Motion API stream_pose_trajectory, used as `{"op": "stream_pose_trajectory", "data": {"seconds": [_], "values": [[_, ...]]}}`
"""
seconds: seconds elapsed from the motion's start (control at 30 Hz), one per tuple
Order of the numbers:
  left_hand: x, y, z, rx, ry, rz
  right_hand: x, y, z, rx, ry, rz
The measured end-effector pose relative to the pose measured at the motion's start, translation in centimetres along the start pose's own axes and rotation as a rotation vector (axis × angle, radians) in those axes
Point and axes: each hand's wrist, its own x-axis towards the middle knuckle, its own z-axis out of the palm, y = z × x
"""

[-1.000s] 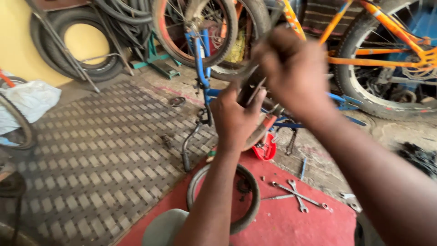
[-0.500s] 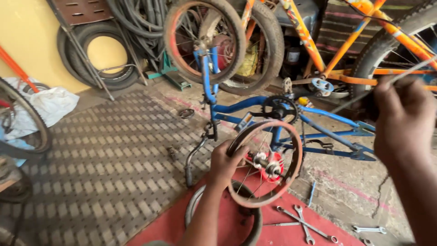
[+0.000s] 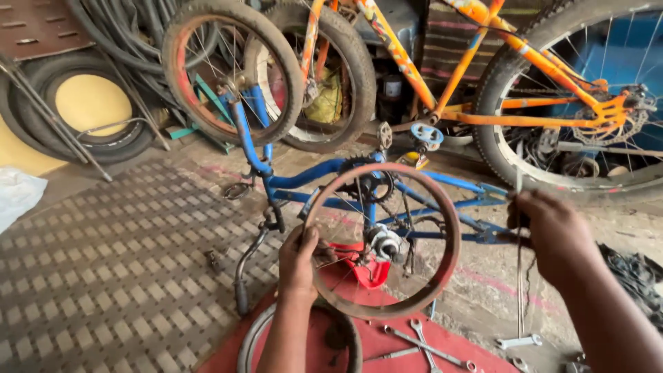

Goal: The person unpacks spokes, threads them through a bicycle wheel hub and rim by hand, and bends them using pliers.

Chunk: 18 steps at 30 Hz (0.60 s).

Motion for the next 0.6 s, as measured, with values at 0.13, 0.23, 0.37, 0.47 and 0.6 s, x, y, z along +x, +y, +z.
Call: {"op": "stream_pose_trajectory", "data": {"seconds": [0.13,0.23,0.37,0.47,0.6], "values": [[1.2,-0.4,1.5,-0.289,0.209,-0.032,0.3,2.6,2.8,0.14,-0.266,0.213],[1.3,-0.5,2.4,-0.378,0.242,-0.033,-0.7,4.8,5.9,0.302,-0.321,0.211],[2.2,-1.2,2.6,-0.259,0.177,0.014,-1.5,6.6,8.3,0.353,-0.096,-0.076],[2.3,0.4,3.0,-0.087,0.414,0.144,-1.6,6.0,8.8,0.413,-0.069,-0.3],[4.3,-3.1,-0.4,0.279,0.33,0.193,-1.9,5.2,7.2,0.136,-0.057,-0.416]]}}
